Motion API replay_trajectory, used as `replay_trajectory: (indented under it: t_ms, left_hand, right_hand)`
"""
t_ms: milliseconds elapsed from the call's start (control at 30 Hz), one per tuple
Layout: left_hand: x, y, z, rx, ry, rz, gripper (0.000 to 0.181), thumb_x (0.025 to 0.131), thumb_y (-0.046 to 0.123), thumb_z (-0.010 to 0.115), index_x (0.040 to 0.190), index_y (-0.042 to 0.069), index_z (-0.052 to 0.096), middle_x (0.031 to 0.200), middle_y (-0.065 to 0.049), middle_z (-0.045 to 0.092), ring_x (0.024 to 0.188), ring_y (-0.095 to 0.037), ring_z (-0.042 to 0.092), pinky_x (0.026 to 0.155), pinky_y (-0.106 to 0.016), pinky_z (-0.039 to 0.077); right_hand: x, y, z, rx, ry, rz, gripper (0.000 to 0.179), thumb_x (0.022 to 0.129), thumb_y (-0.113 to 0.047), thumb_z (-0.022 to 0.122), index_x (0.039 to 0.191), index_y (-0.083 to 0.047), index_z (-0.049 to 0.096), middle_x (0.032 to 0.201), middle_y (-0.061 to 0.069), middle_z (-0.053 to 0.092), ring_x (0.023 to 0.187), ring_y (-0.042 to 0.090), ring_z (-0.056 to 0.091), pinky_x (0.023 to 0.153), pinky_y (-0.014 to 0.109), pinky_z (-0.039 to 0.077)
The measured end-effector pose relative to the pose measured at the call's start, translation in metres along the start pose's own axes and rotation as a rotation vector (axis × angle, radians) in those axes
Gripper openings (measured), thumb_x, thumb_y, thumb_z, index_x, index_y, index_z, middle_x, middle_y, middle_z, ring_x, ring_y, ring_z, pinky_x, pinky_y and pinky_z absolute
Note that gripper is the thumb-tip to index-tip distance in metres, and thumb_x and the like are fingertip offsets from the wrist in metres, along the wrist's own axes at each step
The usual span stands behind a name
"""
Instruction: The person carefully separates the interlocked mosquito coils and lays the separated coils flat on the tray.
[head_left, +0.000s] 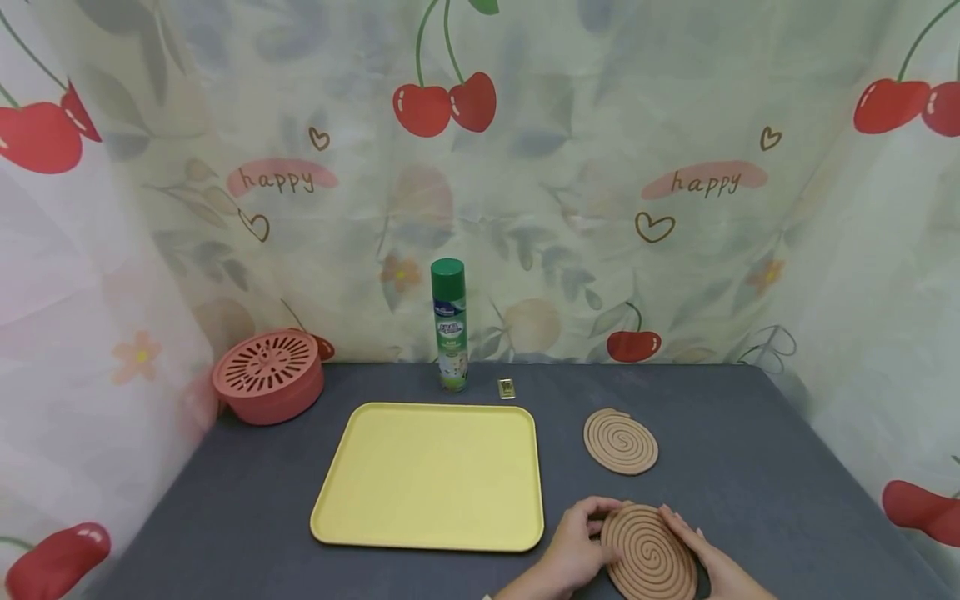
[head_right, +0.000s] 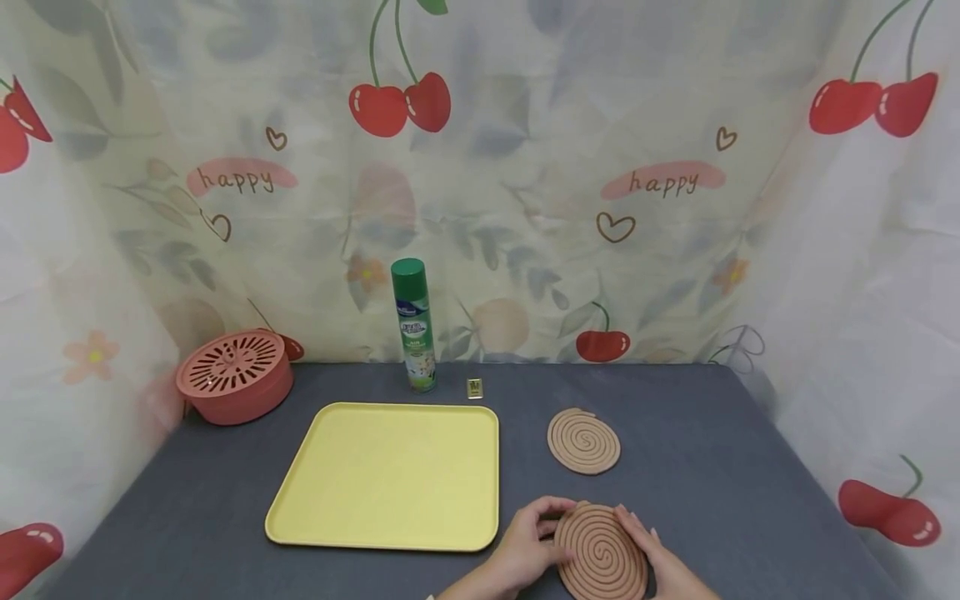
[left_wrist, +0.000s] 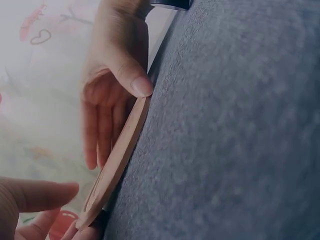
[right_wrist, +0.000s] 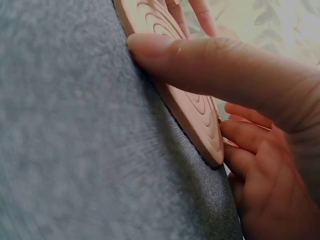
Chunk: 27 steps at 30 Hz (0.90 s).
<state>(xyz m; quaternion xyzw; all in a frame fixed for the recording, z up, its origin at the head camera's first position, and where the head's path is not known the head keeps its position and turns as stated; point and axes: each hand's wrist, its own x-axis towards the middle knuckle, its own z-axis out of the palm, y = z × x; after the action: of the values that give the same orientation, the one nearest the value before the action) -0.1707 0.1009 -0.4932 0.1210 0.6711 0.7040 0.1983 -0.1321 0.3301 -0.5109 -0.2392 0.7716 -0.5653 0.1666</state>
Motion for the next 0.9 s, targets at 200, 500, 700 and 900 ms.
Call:
replay_trajectory:
  t_ms: [200,500,700,900]
  left_hand:
    - [-0.002,-0.001,0.001,-0.051,-0.010,-0.034,0.053,0.070,-0.027,0.055,0.112,0.006,0.056,0.115,-0.005,0.052,0.095,-0.021,0.064,0.075,-0.031,0.057]
    - [-0.004,0.002,-0.005,-0.086,-0.078,-0.109,0.054,0.075,-0.023,0.054,0.121,0.006,0.053,0.102,-0.011,0.067,0.094,-0.024,0.067,0.075,-0.035,0.057]
    - [-0.010,0.008,-0.013,-0.071,-0.130,-0.098,0.055,0.078,-0.021,0.054,0.127,0.003,0.051,0.105,-0.013,0.067,0.095,-0.026,0.067,0.076,-0.033,0.057]
    - [-0.018,0.016,-0.025,-0.099,-0.141,-0.057,0.057,0.078,-0.022,0.053,0.130,0.000,0.048,0.108,-0.015,0.066,0.098,-0.027,0.066,0.077,-0.033,0.057]
  right_hand:
    - [-0.001,-0.006,-0.001,-0.198,0.009,0.054,0.089,0.086,-0.010,0.066,0.150,-0.004,0.004,0.135,-0.046,0.006,0.118,-0.030,0.009,0.093,0.016,0.037]
    - [0.001,-0.007,-0.001,-0.019,-0.027,-0.099,0.079,0.089,-0.002,0.059,0.145,0.010,0.004,0.144,-0.037,0.015,0.127,-0.023,0.016,0.095,0.005,0.031]
    - [0.001,-0.016,-0.003,0.327,-0.089,-0.044,0.066,0.094,0.005,0.045,0.145,0.008,0.004,0.141,-0.034,0.029,0.125,-0.020,0.028,0.097,0.005,0.032]
    - [0.008,-0.021,-0.002,0.380,-0.123,-0.107,0.062,0.093,0.012,0.040,0.144,0.011,0.006,0.147,-0.026,0.029,0.131,-0.014,0.027,0.103,0.008,0.032]
